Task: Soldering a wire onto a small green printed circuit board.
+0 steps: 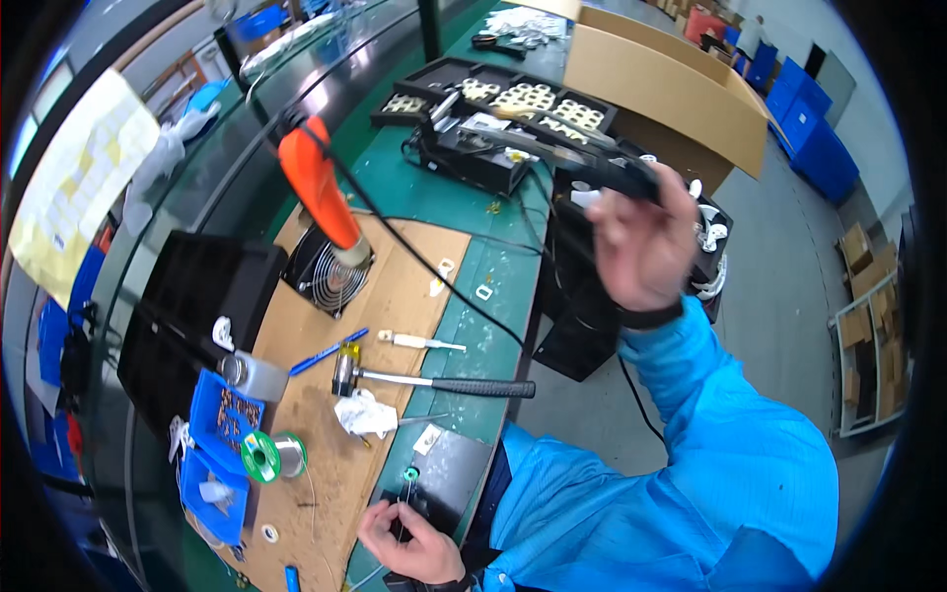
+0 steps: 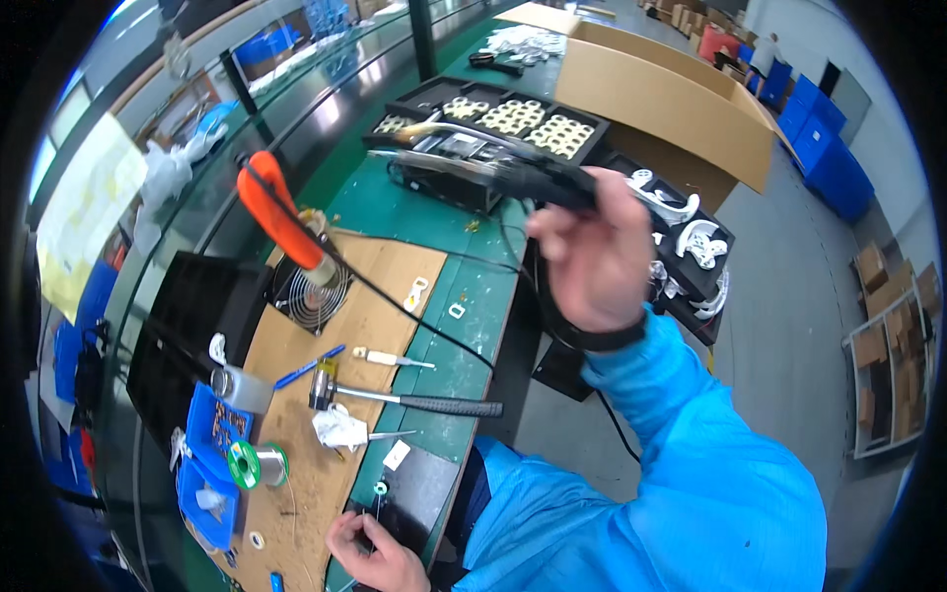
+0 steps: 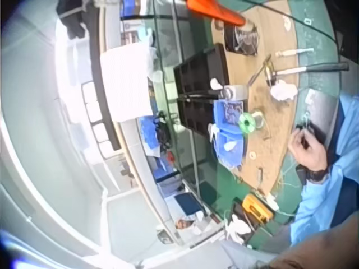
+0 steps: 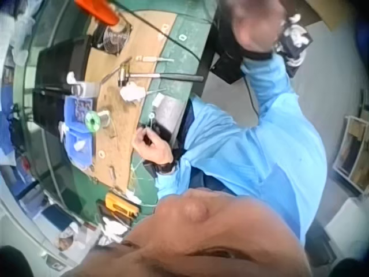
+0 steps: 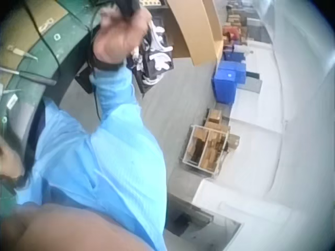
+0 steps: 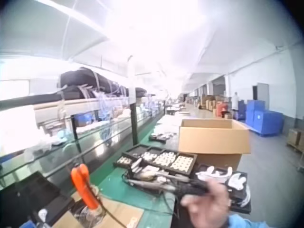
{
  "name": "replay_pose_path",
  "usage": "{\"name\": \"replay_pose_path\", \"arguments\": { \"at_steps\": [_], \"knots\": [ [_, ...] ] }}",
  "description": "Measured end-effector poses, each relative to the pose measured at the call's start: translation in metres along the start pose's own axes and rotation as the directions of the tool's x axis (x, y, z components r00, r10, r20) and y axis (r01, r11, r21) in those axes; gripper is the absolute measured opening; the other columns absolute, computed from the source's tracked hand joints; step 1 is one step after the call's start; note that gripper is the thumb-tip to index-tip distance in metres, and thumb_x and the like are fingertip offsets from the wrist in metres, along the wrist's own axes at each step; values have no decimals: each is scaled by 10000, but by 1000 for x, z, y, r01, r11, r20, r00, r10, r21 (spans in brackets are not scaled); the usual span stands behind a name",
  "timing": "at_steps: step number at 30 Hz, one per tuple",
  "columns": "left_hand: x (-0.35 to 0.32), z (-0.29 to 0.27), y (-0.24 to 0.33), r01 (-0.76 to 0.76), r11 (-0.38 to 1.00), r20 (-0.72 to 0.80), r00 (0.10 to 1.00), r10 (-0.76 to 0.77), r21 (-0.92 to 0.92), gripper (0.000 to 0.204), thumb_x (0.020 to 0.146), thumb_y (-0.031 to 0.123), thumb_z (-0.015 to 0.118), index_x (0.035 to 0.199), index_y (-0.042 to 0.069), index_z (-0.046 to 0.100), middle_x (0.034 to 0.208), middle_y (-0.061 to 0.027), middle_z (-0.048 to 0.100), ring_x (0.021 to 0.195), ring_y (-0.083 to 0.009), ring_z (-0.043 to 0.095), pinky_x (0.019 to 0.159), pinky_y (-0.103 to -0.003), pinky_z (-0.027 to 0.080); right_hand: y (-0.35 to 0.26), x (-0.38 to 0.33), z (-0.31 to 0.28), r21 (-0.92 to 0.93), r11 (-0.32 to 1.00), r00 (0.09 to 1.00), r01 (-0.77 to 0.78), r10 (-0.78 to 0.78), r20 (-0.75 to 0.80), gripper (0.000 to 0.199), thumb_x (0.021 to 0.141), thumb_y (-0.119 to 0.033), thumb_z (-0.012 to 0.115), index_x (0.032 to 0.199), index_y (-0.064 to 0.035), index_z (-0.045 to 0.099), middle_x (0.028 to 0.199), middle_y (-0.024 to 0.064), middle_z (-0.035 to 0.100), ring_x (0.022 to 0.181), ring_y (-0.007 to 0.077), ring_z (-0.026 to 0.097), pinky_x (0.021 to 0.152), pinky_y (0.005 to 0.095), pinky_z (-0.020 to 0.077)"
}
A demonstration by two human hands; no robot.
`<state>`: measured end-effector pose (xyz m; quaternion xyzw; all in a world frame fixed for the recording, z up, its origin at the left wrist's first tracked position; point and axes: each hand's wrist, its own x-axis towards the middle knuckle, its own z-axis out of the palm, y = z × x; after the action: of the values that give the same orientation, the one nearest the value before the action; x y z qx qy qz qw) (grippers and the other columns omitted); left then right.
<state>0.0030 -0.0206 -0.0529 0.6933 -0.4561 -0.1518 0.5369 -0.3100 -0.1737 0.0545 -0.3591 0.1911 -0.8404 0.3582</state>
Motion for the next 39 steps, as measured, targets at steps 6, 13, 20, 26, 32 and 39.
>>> {"name": "replay_pose_path", "arguments": {
  "at_steps": [6, 13, 20, 26, 32, 39],
  "knots": [
    [-5, -8, -21, 17, 996, 47, 999, -13, -83, 101, 964, 27, 676, 999, -45, 615, 946, -154, 595, 831, -274, 578, 763, -372, 496, 105, 33, 26, -152, 958, 969, -244, 234, -80, 191, 996, -198, 683, 1009, -9, 658, 829, 121, 689, 646, 194, 672, 619, 315, 562],
    [-12, -13, -41, 94, 973, -22, 995, -101, -209, 125, 951, 23, 589, 1048, -25, 526, 990, -116, 580, 908, -224, 567, 796, -357, 466, 222, 22, 31, -325, 810, 872, -487, 470, -136, 243, 997, -226, 692, 1002, 17, 688, 872, 119, 718, 708, 200, 700, 666, 335, 592],
    [1, -11, -18, -35, 997, 194, 980, 47, -69, 93, 997, -27, 578, 1083, -53, 553, 1039, -115, 567, 872, -161, 545, 766, -280, 469, 189, 38, 18, -437, 868, 968, -237, 250, -28, 274, 962, -237, 741, 995, 35, 742, 862, 121, 749, 725, 210, 727, 707, 351, 600],
    [8, -23, -16, -169, 984, 226, 962, 151, 60, 105, 884, -102, 703, 957, -39, 663, 915, -108, 607, 784, -168, 556, 687, -276, 464, 81, 32, -57, -96, 989, 981, -116, 129, 148, 187, 1006, -166, 666, 1116, -21, 707, 922, 108, 693, 844, 195, 670, 756, 346, 572],
    [5, -10, -8, -238, 967, 278, 938, 205, 90, 123, 869, -85, 716, 952, -11, 663, 981, -124, 599, 818, -196, 570, 701, -288, 464, -2, -39, -70, -9, 952, 868, -307, 284, 407, 378, 1037, -359, 519, 1208, -24, 561, 891, 127, 647, 729, 180, 641, 665, 328, 538],
    [7, 3, -8, -316, 900, 307, 925, 223, 300, 143, 783, -66, 713, 892, -10, 638, 1066, -157, 654, 990, -331, 627, 878, -409, 498, 25, -158, -40, -332, 797, 759, -505, 593, 270, 598, 922, -408, 737, 1287, 31, 561, 892, 174, 687, 662, 180, 690, 553, 282, 552]
  ]
}}
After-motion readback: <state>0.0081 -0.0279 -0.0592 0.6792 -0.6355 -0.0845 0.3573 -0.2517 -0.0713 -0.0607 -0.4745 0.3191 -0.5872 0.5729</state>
